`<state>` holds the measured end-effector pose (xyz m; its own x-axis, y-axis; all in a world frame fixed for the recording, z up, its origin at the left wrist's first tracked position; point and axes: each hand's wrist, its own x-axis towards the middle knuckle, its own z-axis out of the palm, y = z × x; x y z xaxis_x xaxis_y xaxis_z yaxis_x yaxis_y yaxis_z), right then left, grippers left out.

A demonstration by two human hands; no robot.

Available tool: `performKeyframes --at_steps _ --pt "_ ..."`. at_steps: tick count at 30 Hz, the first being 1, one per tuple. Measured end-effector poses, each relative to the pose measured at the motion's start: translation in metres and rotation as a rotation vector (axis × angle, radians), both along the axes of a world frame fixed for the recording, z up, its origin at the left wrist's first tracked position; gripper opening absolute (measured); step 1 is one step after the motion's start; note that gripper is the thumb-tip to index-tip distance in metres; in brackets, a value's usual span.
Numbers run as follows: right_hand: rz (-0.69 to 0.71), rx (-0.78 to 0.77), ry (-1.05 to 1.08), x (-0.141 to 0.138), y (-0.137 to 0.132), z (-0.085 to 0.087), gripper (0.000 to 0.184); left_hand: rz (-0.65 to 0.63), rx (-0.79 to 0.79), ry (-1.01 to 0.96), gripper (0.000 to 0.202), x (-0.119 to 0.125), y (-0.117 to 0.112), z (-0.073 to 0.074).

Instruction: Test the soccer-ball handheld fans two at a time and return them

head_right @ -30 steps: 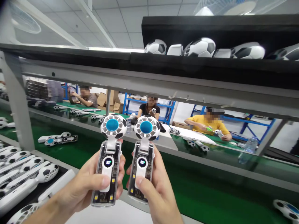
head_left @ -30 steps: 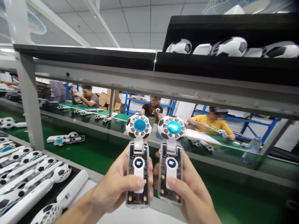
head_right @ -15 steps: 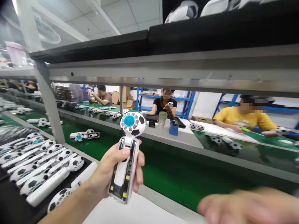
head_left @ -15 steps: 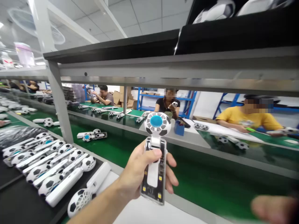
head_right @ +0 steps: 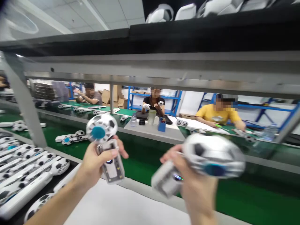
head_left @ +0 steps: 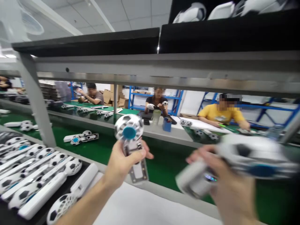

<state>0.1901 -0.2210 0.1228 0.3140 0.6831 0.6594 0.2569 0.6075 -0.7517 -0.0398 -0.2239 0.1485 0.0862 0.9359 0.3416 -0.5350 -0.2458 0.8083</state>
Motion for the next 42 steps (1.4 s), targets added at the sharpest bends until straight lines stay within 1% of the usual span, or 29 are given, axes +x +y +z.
performKeyframes --at_steps 2,3,4,5,6,8,9,10,11,14,15,17,19,20,21,23,24,25,26,27,28,29,30,32,34,36,38,42 --pt "-0.079 0.025 -0.19 -0.002 0.018 -0.005 0.016 0.009 -0.177 -0.02 0.019 -0.003 -0.005 0.003" --pt "-0.101 0.024 -0.267 -0.002 0.028 -0.01 0.014 -0.007 -0.24 -0.044 0.017 -0.005 -0.008 0.004" --pt "-0.108 0.011 -0.315 -0.003 0.037 -0.017 0.012 -0.016 -0.27 -0.07 0.016 -0.008 -0.011 0.004" --pt "-0.112 -0.015 -0.359 -0.003 0.046 -0.025 0.012 0.014 -0.252 -0.093 0.014 -0.01 -0.015 0.003" --pt "-0.121 -0.047 -0.389 -0.002 0.054 -0.033 0.014 0.092 -0.186 -0.108 0.013 -0.013 -0.018 0.002" --pt "-0.138 -0.136 -0.403 0.002 0.069 -0.051 0.022 0.342 0.0 -0.105 0.016 -0.018 -0.025 0.002" --pt "-0.143 -0.195 -0.391 0.004 0.075 -0.06 0.026 0.433 0.069 -0.094 0.016 -0.021 -0.028 0.002" --pt "-0.145 -0.26 -0.373 0.007 0.082 -0.069 0.028 0.493 0.114 -0.077 0.014 -0.024 -0.03 0.004" --pt "-0.143 -0.33 -0.351 0.01 0.087 -0.078 0.029 0.513 0.128 -0.056 0.012 -0.025 -0.031 0.005" --pt "-0.134 -0.516 -0.288 0.018 0.101 -0.106 0.027 0.406 0.061 -0.022 0.01 -0.025 -0.03 0.011" --pt "-0.141 -0.562 -0.275 0.02 0.105 -0.114 0.026 0.393 0.046 -0.02 0.01 -0.023 -0.028 0.012" --pt "-0.163 -0.632 -0.264 0.021 0.111 -0.128 0.029 0.428 0.049 0.012 0.013 -0.018 -0.022 0.011" --pt "-0.176 -0.678 -0.271 0.02 0.114 -0.134 0.036 0.47 0.067 0.121 0.014 -0.014 -0.014 0.006" --pt "-0.175 -0.687 -0.277 0.018 0.114 -0.132 0.042 0.479 0.072 0.181 0.014 -0.012 -0.01 0.004" --pt "-0.166 -0.682 -0.285 0.015 0.113 -0.127 0.048 0.476 0.073 0.228 0.015 -0.011 -0.007 0.002" --pt "-0.093 -0.638 -0.311 0.005 0.102 -0.107 0.056 0.43 0.062 0.253 0.018 -0.009 -0.003 -0.002" --pt "-0.015 -0.606 -0.329 -0.003 0.093 -0.093 0.056 0.403 0.051 0.242 0.019 -0.008 -0.001 -0.003" --pt "0.1 -0.572 -0.356 -0.012 0.081 -0.078 0.054 0.387 0.042 0.231 0.019 -0.006 0.0 -0.004" --pt "0.253 -0.545 -0.38 -0.023 0.067 -0.063 0.049 0.371 0.035 0.23 0.018 -0.005 0.001 -0.005" --pt "0.421 -0.529 -0.409 -0.035 0.052 -0.049 0.048 0.357 0.029 0.227 0.018 -0.004 0.002 -0.006" --pt "0.56 -0.501 -0.431 -0.048 0.036 -0.037 0.048 0.34 0.022 0.219 0.017 -0.003 0.003 -0.007" --pt "0.693 -0.463 -0.443 -0.061 0.022 -0.027 0.046 0.319 0.015 0.21 0.017 -0.002 0.004 -0.008" --pt "0.772 -0.417 -0.399 -0.072 0.01 -0.021 0.039 0.301 0.013 0.204 0.017 -0.002 0.005 -0.01" --pt "0.782 -0.358 -0.347 -0.088 -0.006 -0.016 0.022 0.279 0.008 0.2 0.018 -0.001 0.006 -0.013" --pt "0.743 -0.333 -0.357 -0.096 -0.012 -0.019 0.014 0.276 0.001 0.193 0.022 0.0 0.006 -0.015" --pt "0.708 -0.313 -0.393 -0.097 -0.011 -0.024 0.013 0.279 -0.004 0.185 0.023 0.001 0.004 -0.014" --pt "0.643 -0.279 -0.409 -0.096 -0.011 -0.029 0.011 0.289 -0.02 0.17 0.022 0.003 0.0 -0.013" --pt "0.504 -0.168 -0.452 -0.098 -0.016 -0.033 0.014 0.328 -0.069 0.136 0.017 0.006 -0.006 -0.013"
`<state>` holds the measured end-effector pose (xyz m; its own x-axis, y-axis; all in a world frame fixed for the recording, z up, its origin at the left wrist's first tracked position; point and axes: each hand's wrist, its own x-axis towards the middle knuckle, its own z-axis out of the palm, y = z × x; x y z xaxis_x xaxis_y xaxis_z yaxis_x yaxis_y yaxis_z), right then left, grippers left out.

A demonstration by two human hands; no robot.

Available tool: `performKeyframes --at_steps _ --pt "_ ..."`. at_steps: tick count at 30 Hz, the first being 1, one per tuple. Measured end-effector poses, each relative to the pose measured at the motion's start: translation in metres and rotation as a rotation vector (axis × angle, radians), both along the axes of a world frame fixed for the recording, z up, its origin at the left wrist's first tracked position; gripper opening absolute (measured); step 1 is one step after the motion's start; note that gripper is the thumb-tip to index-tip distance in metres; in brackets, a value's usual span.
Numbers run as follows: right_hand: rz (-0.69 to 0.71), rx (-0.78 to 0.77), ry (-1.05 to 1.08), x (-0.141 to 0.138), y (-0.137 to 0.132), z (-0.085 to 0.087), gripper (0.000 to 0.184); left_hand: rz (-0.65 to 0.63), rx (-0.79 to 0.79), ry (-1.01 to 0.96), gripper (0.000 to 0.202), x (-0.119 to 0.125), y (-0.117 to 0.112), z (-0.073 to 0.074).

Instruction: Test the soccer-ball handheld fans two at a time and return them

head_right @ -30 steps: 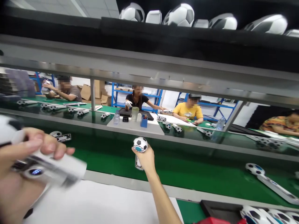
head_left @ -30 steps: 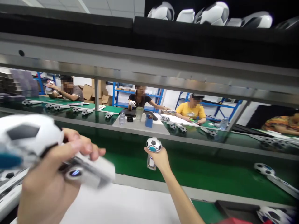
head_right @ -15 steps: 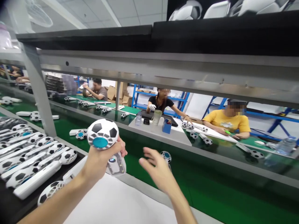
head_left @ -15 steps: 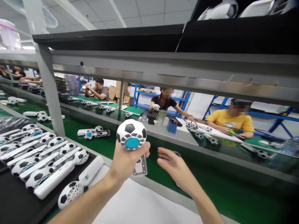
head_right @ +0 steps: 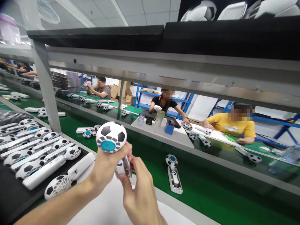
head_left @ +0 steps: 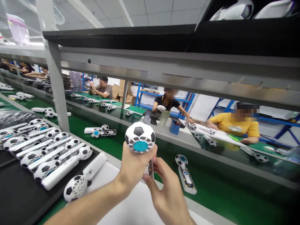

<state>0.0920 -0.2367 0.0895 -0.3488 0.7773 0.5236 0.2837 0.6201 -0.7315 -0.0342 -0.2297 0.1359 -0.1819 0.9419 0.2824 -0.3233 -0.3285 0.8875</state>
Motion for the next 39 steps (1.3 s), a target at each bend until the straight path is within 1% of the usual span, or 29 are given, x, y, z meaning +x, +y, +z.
performKeyframes --at_steps 2,3,5,7,8,10,13,16,19,21,24,27,30,31,33,35,37,39 --pt "-0.012 -0.006 -0.019 -0.001 0.0 0.001 0.018 -0.016 -0.026 -0.011 0.018 -0.001 0.002 -0.001" --pt "0.002 -0.045 -0.028 -0.001 0.001 0.002 0.02 -0.029 -0.042 -0.015 0.02 -0.001 0.004 -0.002" --pt "0.071 -0.162 -0.013 0.0 0.005 0.004 0.022 -0.047 -0.079 -0.014 0.025 -0.003 0.01 -0.002" --pt "0.146 -0.278 0.057 0.001 0.01 0.004 0.027 -0.06 -0.115 -0.011 0.027 -0.003 0.017 -0.003" --pt "0.164 -0.326 0.096 0.002 0.013 0.003 0.03 -0.065 -0.133 -0.011 0.027 -0.002 0.021 -0.003" --pt "0.142 -0.384 0.156 0.002 0.017 -0.001 0.034 -0.071 -0.163 -0.012 0.027 0.0 0.026 -0.005" --pt "0.111 -0.415 0.209 0.002 0.024 -0.009 0.038 -0.061 -0.185 0.001 0.028 0.003 0.032 -0.01" --pt "0.181 -0.476 0.24 0.005 0.031 -0.014 0.041 -0.031 -0.185 0.034 0.031 0.004 0.038 -0.017" --pt "0.238 -0.544 0.235 0.01 0.037 -0.019 0.036 -0.043 -0.193 0.08 0.037 0.006 0.045 -0.026" --pt "0.216 -0.545 0.239 0.013 0.041 -0.022 0.035 -0.07 -0.205 0.117 0.039 0.01 0.052 -0.03" --pt "0.171 -0.518 0.276 0.016 0.047 -0.026 0.037 -0.115 -0.208 0.199 0.034 0.016 0.068 -0.033" --pt "0.163 -0.533 0.336 0.021 0.056 -0.03 0.045 -0.184 -0.187 0.322 0.03 0.02 0.087 -0.033" --pt "0.135 -0.588 0.369 0.027 0.067 -0.034 0.049 -0.281 -0.201 0.493 0.037 0.019 0.108 -0.037" --pt "0.118 -0.608 0.373 0.029 0.07 -0.037 0.048 -0.312 -0.213 0.563 0.039 0.016 0.115 -0.039" --pt "0.07 -0.642 0.375 0.033 0.079 -0.043 0.04 -0.343 -0.233 0.725 0.042 0.006 0.129 -0.047" --pt "-0.006 -0.67 0.358 0.04 0.088 -0.05 0.03 -0.293 -0.243 0.921 0.041 -0.013 0.143 -0.057" --pt "-0.12 -0.685 0.317 0.05 0.097 -0.059 0.028 -0.151 -0.268 1.144 0.038 -0.042 0.153 -0.066" --pt "-0.255 -0.689 0.234 0.066 0.107 -0.068 0.032 0.026 -0.308 1.36 0.039 -0.077 0.158 -0.073"
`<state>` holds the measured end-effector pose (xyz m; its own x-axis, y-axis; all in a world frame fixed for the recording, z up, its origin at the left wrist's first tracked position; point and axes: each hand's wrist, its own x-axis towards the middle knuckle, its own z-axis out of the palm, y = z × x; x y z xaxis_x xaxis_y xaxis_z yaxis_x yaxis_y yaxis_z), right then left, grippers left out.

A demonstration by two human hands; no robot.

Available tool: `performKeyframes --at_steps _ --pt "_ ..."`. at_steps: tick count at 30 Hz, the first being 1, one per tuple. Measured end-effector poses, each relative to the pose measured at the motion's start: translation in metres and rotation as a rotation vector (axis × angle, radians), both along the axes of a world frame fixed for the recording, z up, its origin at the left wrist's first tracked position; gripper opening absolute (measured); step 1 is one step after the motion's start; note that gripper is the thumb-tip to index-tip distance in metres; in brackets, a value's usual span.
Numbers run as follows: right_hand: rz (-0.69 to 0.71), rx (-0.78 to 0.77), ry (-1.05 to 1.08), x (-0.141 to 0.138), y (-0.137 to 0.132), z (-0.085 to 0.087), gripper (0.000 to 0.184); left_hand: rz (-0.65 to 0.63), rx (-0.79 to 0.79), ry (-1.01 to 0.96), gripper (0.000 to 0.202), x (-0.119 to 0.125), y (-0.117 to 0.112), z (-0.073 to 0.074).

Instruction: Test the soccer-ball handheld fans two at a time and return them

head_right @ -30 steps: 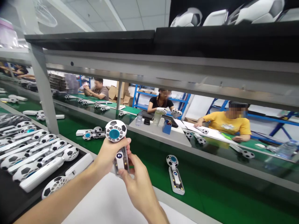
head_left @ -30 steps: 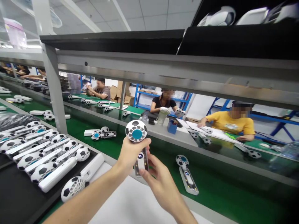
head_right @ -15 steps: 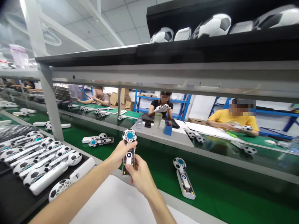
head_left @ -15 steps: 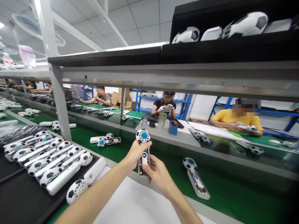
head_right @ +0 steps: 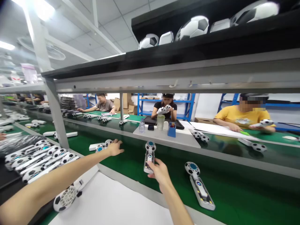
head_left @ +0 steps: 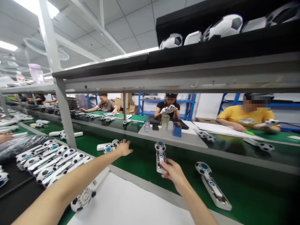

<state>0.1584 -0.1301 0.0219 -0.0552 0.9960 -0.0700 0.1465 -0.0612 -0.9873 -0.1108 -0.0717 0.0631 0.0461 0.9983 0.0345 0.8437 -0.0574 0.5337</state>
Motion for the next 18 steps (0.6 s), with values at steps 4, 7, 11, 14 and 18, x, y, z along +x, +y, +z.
performKeyframes --at_steps 4,7,11,14,18 --pt "-0.138 -0.037 -0.375 0.042 0.014 -0.011 0.026 0.138 0.078 0.371 0.041 -0.058 -0.002 -0.012" --pt "-0.219 -0.026 -0.65 0.064 0.017 -0.008 0.018 0.089 0.143 0.557 0.04 -0.074 -0.002 -0.02" --pt "-0.211 0.104 -0.807 0.054 0.008 0.011 0.029 -0.148 0.292 0.688 0.038 -0.063 -0.005 -0.017" --pt "-0.038 0.314 -0.753 0.018 -0.009 0.026 0.053 -0.416 0.415 0.691 0.037 -0.038 -0.019 -0.006" --pt "0.183 0.468 -0.618 -0.025 -0.034 0.034 0.062 -0.604 0.548 0.605 0.046 0.0 -0.038 0.016"
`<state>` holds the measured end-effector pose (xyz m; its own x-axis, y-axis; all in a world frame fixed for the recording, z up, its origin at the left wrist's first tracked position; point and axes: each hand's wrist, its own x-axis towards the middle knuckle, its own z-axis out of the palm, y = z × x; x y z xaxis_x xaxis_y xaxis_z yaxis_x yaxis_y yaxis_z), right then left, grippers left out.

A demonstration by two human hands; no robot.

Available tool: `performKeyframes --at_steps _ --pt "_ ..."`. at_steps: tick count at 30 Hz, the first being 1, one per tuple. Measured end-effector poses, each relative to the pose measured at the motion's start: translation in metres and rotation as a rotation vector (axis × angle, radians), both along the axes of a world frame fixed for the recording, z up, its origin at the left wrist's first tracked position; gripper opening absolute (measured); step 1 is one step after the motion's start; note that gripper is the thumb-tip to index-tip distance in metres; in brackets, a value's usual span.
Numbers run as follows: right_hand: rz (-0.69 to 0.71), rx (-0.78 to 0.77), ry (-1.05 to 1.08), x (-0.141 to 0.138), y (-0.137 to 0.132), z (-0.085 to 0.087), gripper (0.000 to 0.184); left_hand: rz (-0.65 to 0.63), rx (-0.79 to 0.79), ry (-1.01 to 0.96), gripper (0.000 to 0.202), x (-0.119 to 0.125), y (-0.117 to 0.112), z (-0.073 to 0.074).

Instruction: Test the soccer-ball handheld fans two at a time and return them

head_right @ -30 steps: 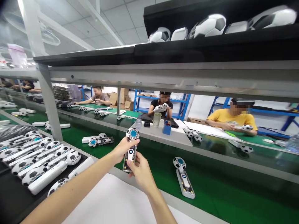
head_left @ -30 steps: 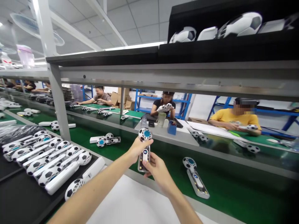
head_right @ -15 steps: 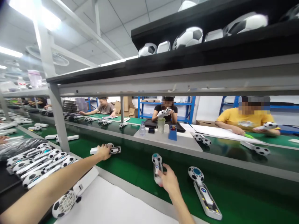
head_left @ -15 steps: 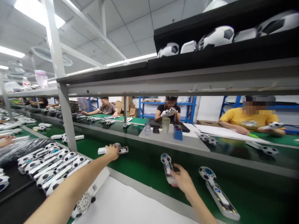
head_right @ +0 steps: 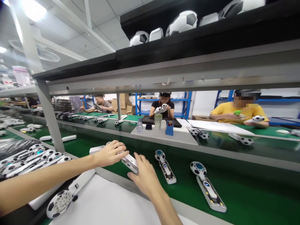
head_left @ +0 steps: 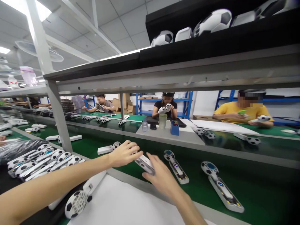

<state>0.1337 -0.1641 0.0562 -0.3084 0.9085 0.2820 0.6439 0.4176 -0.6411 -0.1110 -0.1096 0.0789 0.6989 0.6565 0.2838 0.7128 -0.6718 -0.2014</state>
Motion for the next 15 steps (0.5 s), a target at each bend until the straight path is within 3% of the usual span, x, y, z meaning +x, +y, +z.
performKeyframes --at_steps 2,5,10,13,15 --pt "0.022 -0.003 0.059 -0.006 -0.008 0.002 0.042 0.048 0.038 -0.076 0.058 0.009 0.003 0.007" --pt "-0.03 0.022 0.192 0.002 -0.012 0.01 0.039 0.293 0.048 -0.18 0.069 -0.002 0.022 0.006" --pt "-0.025 -0.083 0.574 0.011 -0.016 0.035 0.039 0.756 -0.166 -0.224 0.043 -0.061 0.046 -0.03" --pt "0.024 -0.219 0.841 0.012 -0.023 0.05 0.036 0.892 -0.266 -0.282 0.038 -0.081 0.047 -0.051" --pt "0.053 -0.275 0.975 0.017 -0.03 0.061 0.031 0.922 -0.308 -0.347 0.037 -0.081 0.049 -0.056"
